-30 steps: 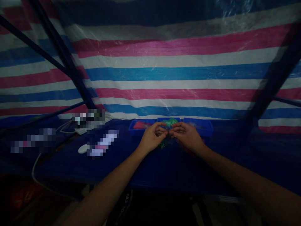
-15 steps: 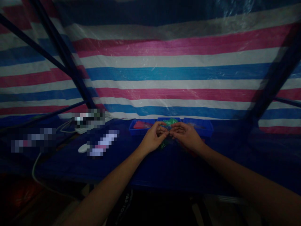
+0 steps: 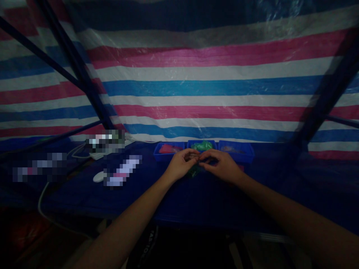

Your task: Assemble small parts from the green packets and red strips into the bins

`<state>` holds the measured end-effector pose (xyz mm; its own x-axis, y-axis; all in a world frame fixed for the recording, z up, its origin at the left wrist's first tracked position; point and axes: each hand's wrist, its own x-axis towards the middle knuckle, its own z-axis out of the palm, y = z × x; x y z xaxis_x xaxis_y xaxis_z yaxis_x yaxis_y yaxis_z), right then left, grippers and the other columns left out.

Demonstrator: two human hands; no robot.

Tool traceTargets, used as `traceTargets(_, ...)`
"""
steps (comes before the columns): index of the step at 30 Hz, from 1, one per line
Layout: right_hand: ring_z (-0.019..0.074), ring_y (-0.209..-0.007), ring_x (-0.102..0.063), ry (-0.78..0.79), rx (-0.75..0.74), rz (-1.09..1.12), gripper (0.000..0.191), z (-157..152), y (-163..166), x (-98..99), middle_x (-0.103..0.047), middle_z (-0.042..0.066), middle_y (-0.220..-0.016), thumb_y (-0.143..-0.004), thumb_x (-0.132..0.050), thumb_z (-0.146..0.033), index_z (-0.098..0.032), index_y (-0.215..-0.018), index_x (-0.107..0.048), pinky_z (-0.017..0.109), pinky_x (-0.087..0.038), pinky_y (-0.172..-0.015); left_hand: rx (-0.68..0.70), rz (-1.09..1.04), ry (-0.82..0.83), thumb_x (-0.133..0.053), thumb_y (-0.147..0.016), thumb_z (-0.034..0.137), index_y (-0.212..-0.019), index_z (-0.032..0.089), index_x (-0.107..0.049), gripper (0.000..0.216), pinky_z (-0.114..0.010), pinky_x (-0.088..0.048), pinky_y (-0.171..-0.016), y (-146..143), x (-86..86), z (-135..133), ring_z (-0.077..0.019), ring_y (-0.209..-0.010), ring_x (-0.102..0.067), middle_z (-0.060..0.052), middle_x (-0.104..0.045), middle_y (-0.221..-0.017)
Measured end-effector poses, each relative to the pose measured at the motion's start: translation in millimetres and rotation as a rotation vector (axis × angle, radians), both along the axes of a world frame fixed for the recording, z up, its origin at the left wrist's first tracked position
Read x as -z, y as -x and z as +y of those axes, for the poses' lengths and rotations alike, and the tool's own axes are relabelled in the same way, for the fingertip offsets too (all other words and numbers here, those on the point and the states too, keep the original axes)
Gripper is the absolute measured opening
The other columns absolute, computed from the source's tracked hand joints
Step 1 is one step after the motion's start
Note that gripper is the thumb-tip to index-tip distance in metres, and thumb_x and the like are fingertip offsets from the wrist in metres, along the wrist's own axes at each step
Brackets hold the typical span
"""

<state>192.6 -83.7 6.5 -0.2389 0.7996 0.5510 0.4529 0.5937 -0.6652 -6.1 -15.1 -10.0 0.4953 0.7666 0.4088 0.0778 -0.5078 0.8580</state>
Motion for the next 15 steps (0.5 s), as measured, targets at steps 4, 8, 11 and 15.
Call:
traceTargets(4,0.0231,-0.086,-0.073,0.071,0.143,0.098,0.023,1,-1,2.4,-0.076,0.007,-0.1,-0.089,-0.071,-0.042,-0.023,-0.101,-0.073,0.038,-0.061,-0.077,-0.009,-0.043,0.025,-0.069,-0.086,0.012,-0.117,0.017,-0.061,0.033,-0.033,-0.059,-0.081,-1,-1.5,-1,-0.0185,-0.089,-0.075,-0.01,-0.077,-0.104)
traceTargets(8,0.0258,-0.096,-0.074,0.067,0.161,0.074,0.028,1,-2,1.1,-0.077,0.009,-0.11,-0.088,-0.071,-0.039,-0.023,-0.111,-0.075,0.039,-0.062,-0.082,0.029,0.01,0.027,-0.07,-0.087,0.012,-0.123,0.019,-0.056,0.04,-0.03,-0.058,-0.075,-1,-7.9,-10,-0.017,-0.083,-0.074,-0.008,-0.078,-0.101)
traceTargets(11,0.0257,-0.091,-0.076,0.111,0.187,0.05,0.024,0,-2,-1.9,-0.08,0.007,-0.104,-0.088,-0.072,-0.037,-0.023,-0.106,-0.077,0.04,-0.062,-0.082,0.016,0.043,-0.022,-0.071,-0.087,0.013,-0.123,0.02,-0.055,0.04,-0.029,-0.056,-0.074,0,-11.7,-14,-0.0163,-0.08,-0.074,-0.005,-0.078,-0.097)
traceTargets(15,0.0244,-0.087,-0.075,0.113,0.192,0.08,0.026,2,-3,-0.8,-0.079,0.007,-0.102,-0.085,-0.075,-0.037,-0.023,-0.106,-0.076,0.039,-0.061,-0.08,-0.089,0.058,-0.144,-0.076,-0.084,0.015,-0.118,0.02,-0.056,0.039,-0.03,-0.055,-0.075,0,-16.2,-15,-0.0164,-0.08,-0.072,-0.003,-0.077,-0.092)
